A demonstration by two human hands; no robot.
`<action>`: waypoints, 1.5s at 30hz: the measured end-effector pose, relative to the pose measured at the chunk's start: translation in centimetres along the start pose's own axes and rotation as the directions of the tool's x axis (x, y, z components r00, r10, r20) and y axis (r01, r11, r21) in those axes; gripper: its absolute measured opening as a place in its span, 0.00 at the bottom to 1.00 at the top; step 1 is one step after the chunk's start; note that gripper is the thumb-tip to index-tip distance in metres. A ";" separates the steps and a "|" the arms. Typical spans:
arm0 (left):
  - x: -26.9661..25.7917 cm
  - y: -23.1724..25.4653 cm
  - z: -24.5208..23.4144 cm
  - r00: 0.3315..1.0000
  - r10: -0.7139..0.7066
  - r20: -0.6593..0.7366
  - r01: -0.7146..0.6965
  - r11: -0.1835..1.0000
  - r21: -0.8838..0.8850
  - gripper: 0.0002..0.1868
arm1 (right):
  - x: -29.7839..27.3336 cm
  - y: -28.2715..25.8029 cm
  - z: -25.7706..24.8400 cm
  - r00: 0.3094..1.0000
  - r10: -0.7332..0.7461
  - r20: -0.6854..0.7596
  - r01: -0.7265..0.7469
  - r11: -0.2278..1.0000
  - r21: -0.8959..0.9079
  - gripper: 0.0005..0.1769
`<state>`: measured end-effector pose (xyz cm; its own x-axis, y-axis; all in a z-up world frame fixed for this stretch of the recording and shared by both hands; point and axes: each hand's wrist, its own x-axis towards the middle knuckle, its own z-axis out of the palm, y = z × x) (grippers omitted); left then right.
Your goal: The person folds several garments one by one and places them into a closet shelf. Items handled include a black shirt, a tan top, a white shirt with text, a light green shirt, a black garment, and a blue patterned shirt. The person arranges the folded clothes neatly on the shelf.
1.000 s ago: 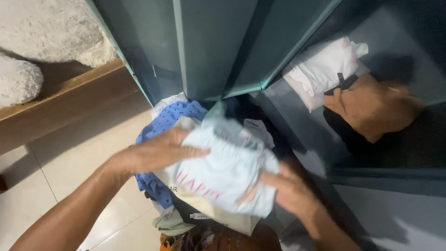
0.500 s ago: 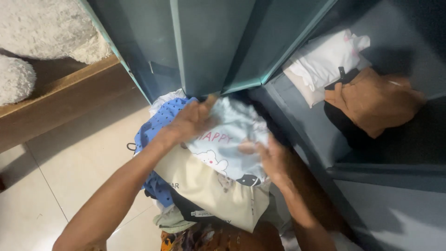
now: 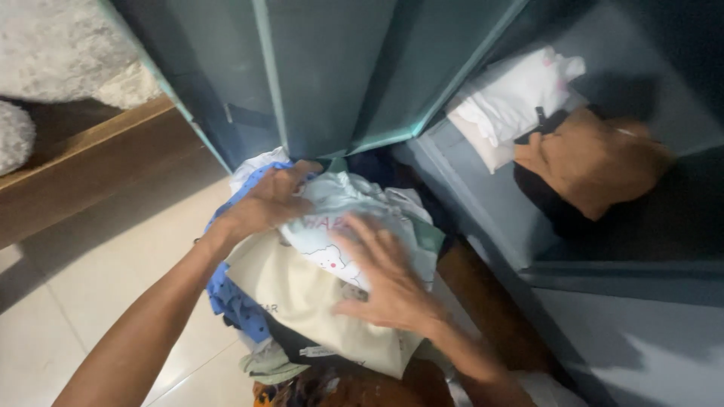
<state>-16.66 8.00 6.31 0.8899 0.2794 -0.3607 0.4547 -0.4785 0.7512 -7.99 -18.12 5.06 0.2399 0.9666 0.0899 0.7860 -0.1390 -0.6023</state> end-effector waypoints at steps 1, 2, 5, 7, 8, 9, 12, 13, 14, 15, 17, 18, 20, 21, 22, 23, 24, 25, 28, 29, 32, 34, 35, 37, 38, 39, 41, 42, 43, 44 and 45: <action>0.6 -1.2 0.4 0.994 0.104 -0.041 -0.105 0.994 -0.007 0.36 | 0.3 0.3 0.9 0.997 -0.006 0.074 0.004 0.999 0.033 0.54; 1.3 -2.4 0.8 0.975 0.206 -0.081 -0.208 0.978 -0.012 0.37 | 0.6 0.7 1.8 0.989 -0.014 0.146 0.005 0.998 0.068 0.50; 2.1 -2.4 1.7 0.983 0.111 -0.149 -0.113 0.994 -0.005 0.31 | 0.5 2.1 2.7 0.997 0.008 0.080 -0.011 0.999 0.039 0.33; 1.8 -1.0 1.7 0.983 0.101 -0.154 -0.114 0.991 -0.077 0.29 | 0.7 3.5 3.0 1.000 0.014 0.017 -0.016 0.995 0.096 0.28; 1.6 -0.3 1.8 0.983 0.071 -0.167 -0.097 0.984 -0.153 0.27 | 0.7 4.3 3.1 0.999 0.009 -0.035 -0.003 0.987 0.160 0.25; 2.1 0.1 2.1 0.984 0.084 -0.158 -0.108 0.983 -0.151 0.27 | 1.0 3.1 1.3 0.999 0.019 -0.043 -0.013 0.988 0.153 0.25; 2.7 2.5 3.0 0.956 0.131 -0.262 -0.147 0.988 -0.045 0.25 | 1.1 2.8 -1.3 0.953 0.301 0.023 -0.281 0.858 0.430 0.22; 2.4 4.0 3.4 0.923 0.196 -0.330 -0.167 0.979 0.113 0.25 | 0.7 5.2 -0.2 0.896 0.443 0.016 -0.366 0.717 0.593 0.10; 2.1 5.5 3.8 0.882 0.270 -0.386 -0.173 0.948 0.269 0.28 | 0.3 7.5 0.8 0.819 0.572 0.037 -0.411 0.540 0.734 0.09; 2.2 6.4 4.9 0.882 0.277 -0.381 -0.179 0.945 0.273 0.28 | 0.0 7.5 -0.5 0.817 0.576 0.031 -0.408 0.539 0.737 0.09; 2.4 8.1 7.1 0.642 0.569 -0.514 -0.375 0.818 0.437 0.34 | -0.7 7.5 -3.2 0.521 0.853 0.038 -0.535 0.291 0.793 0.22; 2.5 8.6 8.2 0.642 0.574 -0.509 -0.382 0.815 0.436 0.34 | -0.8 7.1 -5.3 0.515 0.856 0.034 -0.534 0.289 0.795 0.22; 2.8 9.7 10.6 0.639 0.638 -0.430 -0.428 0.759 0.490 0.38 | -1.1 6.3 -9.5 0.328 0.943 0.048 -0.639 0.184 0.747 0.36; 3.1 9.9 11.5 0.637 0.642 -0.427 -0.433 0.756 0.490 0.38 | -2.4 8.0 -10.2 0.324 0.945 0.044 -0.637 0.184 0.749 0.36; 3.3 10.2 12.4 0.676 0.642 -0.361 -0.465 0.752 0.467 0.38 | -3.6 9.7 -10.8 0.288 0.956 -0.054 -0.662 0.240 0.710 0.34; 3.6 10.4 13.3 0.709 0.641 -0.294 -0.492 0.748 0.445 0.38 | -4.9 11.5 -11.4 0.257 0.954 -0.153 -0.686 0.292 0.666 0.32; 4.3 9.0 14.8 0.707 0.645 -0.292 -0.495 0.745 0.446 0.38 | -5.3 14.7 -12.0 0.255 0.954 -0.156 -0.684 0.292 0.669 0.32; 5.1 7.5 16.3 0.729 0.641 -0.241 -0.509 0.742 0.437 0.36 | -5.6 17.8 -12.7 0.189 0.970 -0.153 -0.681 0.242 0.691 0.35; 6.0 5.2 17.9 0.837 0.547 -0.034 -0.490 0.774 0.401 0.36 | -5.5 23.7 -16.7 0.220 0.957 -0.187 -0.478 0.273 0.835 0.34; 6.1 4.9 18.0 0.895 0.429 0.122 -0.441 0.811 0.385 0.37 | -5.2 25.2 -18.4 0.308 0.920 -0.242 -0.255 0.325 0.910 0.29; 6.2 4.8 17.5 0.866 0.491 0.094 -0.483 0.776 0.405 0.39 | -4.6 31.2 -21.7 0.549 0.766 -0.335 0.097 0.339 0.936 0.29; 6.5 4.7 17.4 0.875 0.479 0.075 -0.468 0.794 0.388 0.38 | -8.9 43.5 -22.0 0.404 0.714 -0.572 -0.095 0.655 0.750 0.25; 6.5 4.7 17.4 0.881 0.468 0.060 -0.456 0.811 0.367 0.37 | -8.9 48.4 -25.0 0.296 0.552 -0.780 -0.332 0.825 0.457 0.21; 6.7 4.6 17.2 0.882 0.470 0.044 -0.454 0.820 0.348 0.36 | -8.0 44.7 -26.7 0.304 0.653 -0.694 -0.002 0.729 0.685 0.23; 6.8 4.6 17.3 0.882 0.471 0.028 -0.454 0.830 0.325 0.36 | -7.7 42.9 -27.6 0.351 0.724 -0.594 0.321 0.503 0.802 0.24; 6.9 4.5 17.4 0.882 0.470 0.029 -0.453 0.831 0.322 0.36 | -9.1 45.2 -27.1 0.351 0.725 -0.593 0.317 0.504 0.804 0.24; 7.0 4.0 17.7 0.855 0.518 0.005 -0.485 0.797 0.359 0.38 | -11.5 49.7 -25.9 0.447 -0.364 -0.817 -0.130 0.878 -0.461 0.26; 7.3 3.9 17.8 0.858 0.514 0.000 -0.480 0.801 0.358 0.38 | -12.5 50.3 -25.6 0.450 -0.364 -0.816 -0.124 0.879 -0.460 0.26; 7.4 3.6 17.9 0.873 0.486 0.037 -0.462 0.801 0.381 0.37 | -13.5 51.0 -24.7 0.236 0.203 -0.950 0.135 0.962 0.239 0.28; 7.5 3.4 18.1 0.887 0.456 0.074 -0.444 0.800 0.404 0.37 | -14.5 51.8 -23.9 0.205 0.743 -0.637 0.459 0.501 0.733 0.33; 7.4 3.6 17.9 0.891 0.448 0.074 -0.437 0.804 0.403 0.37 | -15.2 52.9 -22.8 0.209 0.747 -0.631 0.457 0.495 0.739 0.33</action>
<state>-7.79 -6.55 -3.48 0.9993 -0.0266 -0.0256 -0.0086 -0.8426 0.5385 42.94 -45.10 -10.05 0.9969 -0.0372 0.0688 0.0780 0.5321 -0.8430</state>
